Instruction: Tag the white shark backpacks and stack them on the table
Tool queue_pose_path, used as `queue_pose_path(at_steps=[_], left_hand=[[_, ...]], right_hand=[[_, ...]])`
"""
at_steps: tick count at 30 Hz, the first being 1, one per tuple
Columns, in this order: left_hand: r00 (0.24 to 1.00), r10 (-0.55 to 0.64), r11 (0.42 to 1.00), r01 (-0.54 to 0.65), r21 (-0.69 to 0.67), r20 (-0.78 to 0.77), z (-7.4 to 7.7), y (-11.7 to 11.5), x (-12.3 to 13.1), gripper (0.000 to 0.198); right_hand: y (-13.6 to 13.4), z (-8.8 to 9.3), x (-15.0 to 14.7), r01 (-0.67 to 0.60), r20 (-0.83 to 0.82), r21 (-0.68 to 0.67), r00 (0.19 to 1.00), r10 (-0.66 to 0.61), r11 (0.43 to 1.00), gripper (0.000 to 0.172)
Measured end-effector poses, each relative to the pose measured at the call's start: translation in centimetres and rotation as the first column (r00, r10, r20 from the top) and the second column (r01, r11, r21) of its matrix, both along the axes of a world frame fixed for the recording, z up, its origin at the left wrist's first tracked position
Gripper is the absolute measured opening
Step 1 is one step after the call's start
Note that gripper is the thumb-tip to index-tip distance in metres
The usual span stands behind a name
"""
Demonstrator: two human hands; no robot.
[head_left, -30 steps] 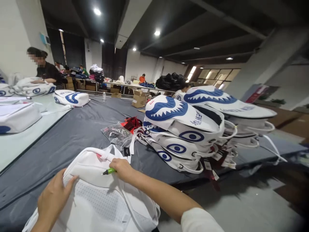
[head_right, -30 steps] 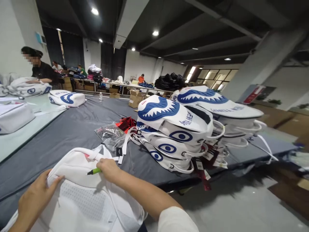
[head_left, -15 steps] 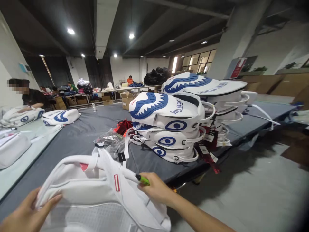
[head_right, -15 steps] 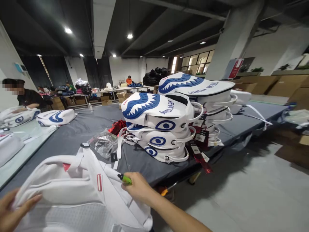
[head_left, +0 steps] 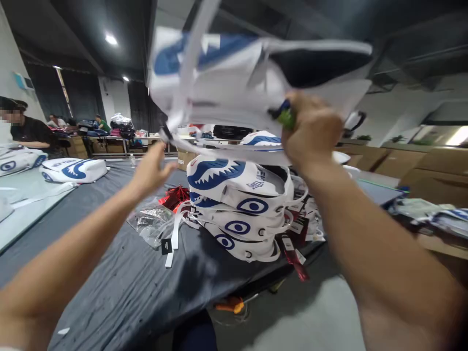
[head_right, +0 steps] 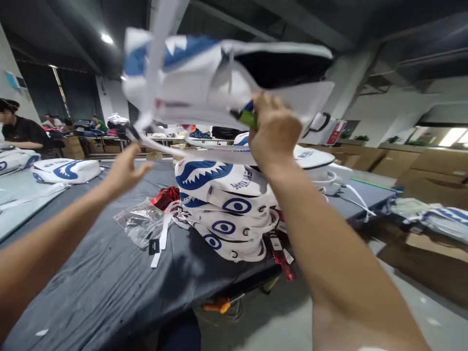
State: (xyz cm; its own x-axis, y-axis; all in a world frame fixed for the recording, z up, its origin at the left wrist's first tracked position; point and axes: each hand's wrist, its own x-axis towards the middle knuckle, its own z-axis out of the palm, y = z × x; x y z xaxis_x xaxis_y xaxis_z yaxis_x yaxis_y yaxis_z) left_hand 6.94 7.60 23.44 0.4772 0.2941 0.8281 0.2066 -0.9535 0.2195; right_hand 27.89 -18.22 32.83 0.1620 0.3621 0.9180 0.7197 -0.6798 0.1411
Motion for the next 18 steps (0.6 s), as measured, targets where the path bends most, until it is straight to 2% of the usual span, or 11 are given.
queue_pose_path(at_steps=[2, 3, 4, 5, 6, 8, 10, 13, 15, 18], left_hand=[[0.970, -0.078, 0.996, 0.067, -0.056, -0.229, -7.9, 0.2, -0.9, 0.062], [0.942, -0.111, 0.991, 0.080, -0.112, -0.316, -12.1, 0.6, -2.1, 0.058], [0.930, -0.110, 0.981, 0.045, -0.187, -0.350, -16.2, 1.0, -3.6, 0.055], [0.928, -0.068, 0.960, -0.039, -0.277, -0.366, -19.9, 1.5, -5.5, 0.053], [0.907, -0.079, 0.929, -0.083, -0.360, -0.414, -23.3, 2.0, -7.8, 0.054], [0.889, 0.003, 0.834, -0.255, -0.489, -0.459, -28.6, 2.5, -12.6, 0.053], [0.868, 0.063, 0.717, -0.382, -0.583, -0.492, -32.0, 2.2, -16.8, 0.058], [0.859, 0.129, 0.574, -0.473, -0.669, -0.496, -34.6, 0.3, -20.3, 0.063], [0.866, 0.145, 0.537, -0.475, -0.697, -0.478, -35.3, -1.3, -20.5, 0.062], [0.888, 0.123, 0.528, -0.437, -0.728, -0.444, -35.8, -3.7, -19.1, 0.057]], right_hand=[[2.8, -4.7, 3.4, 0.045, 0.032, -0.187, 0.999, -0.040, 0.981, 0.040], [4.1, -7.4, 5.2, 0.085, -0.004, -0.291, 0.996, -0.090, 0.953, 0.038], [5.2, -10.0, 6.9, 0.091, -0.059, -0.411, 0.990, -0.126, 0.907, 0.035], [6.0, -12.4, 8.3, 0.089, -0.117, -0.502, 0.978, -0.170, 0.860, 0.032], [6.7, -14.4, 9.4, 0.092, -0.153, -0.551, 0.966, -0.209, 0.829, 0.031], [7.3, -16.8, 10.6, 0.108, -0.183, -0.590, 0.947, -0.263, 0.800, 0.033], [7.2, -17.2, 10.9, 0.120, -0.187, -0.597, 0.941, -0.282, 0.793, 0.034], [6.9, -16.4, 10.5, 0.090, -0.224, -0.625, 0.931, -0.288, 0.776, 0.035], [6.9, -16.2, 10.0, 0.080, -0.235, -0.633, 0.928, -0.289, 0.770, 0.035], [7.1, -16.5, 9.3, 0.109, -0.201, -0.627, 0.934, -0.296, 0.771, 0.035]])
